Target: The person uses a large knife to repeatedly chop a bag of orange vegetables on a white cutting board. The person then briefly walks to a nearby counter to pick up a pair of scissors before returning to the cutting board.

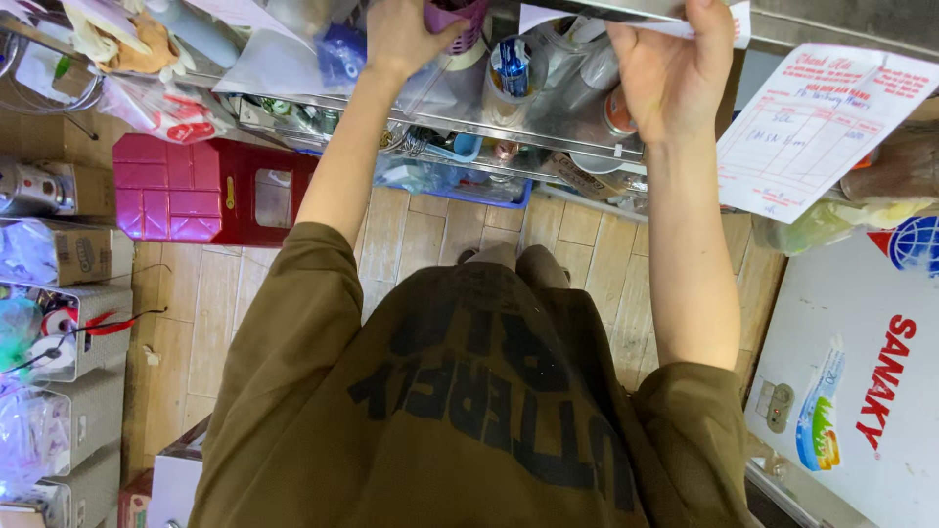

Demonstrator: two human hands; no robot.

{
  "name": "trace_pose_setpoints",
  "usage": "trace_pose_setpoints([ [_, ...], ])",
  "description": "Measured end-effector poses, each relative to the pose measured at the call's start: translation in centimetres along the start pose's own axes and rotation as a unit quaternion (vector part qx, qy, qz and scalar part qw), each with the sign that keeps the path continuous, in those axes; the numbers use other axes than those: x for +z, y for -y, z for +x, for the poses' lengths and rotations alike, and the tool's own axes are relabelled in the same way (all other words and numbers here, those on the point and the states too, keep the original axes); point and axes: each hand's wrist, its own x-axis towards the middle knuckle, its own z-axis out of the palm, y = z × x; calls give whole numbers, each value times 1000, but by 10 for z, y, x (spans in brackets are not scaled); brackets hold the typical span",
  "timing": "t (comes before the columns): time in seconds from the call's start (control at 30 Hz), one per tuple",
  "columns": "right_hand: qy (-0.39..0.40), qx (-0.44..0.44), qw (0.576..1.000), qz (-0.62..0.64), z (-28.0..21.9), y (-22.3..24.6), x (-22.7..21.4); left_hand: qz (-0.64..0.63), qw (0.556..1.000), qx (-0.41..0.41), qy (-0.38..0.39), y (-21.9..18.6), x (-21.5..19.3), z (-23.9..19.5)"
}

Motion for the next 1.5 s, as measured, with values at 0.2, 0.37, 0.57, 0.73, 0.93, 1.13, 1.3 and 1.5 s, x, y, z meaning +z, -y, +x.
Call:
trace_pose_setpoints([
  [0.2,-16,10,1000,-7,1,-1,8,168,953,-25,252,20,65,24],
  [0.37,-30,-4,999,-22,0,-8,4,155,936,-133,286,35,132,53],
  [0.57,-41,-15,999,-29,0,-10,8,163,928,-206,263,46,128,70],
  [0.73,-31,-16,999,-33,2,-9,10,140,932,-244,229,28,125,75],
  [0.93,-13,-13,1000,-25,4,-12,7,74,942,-278,174,-16,146,67],
  [1.13,-17,-13,999,-28,4,-15,1,44,927,-338,154,-8,152,25],
  [1.3,-24,-7,998,-53,5,-13,2,-32,923,-376,74,7,129,25],
  [1.5,-51,-18,998,-26,4,-20,5,-392,826,-353,-197,-40,7,12],
])
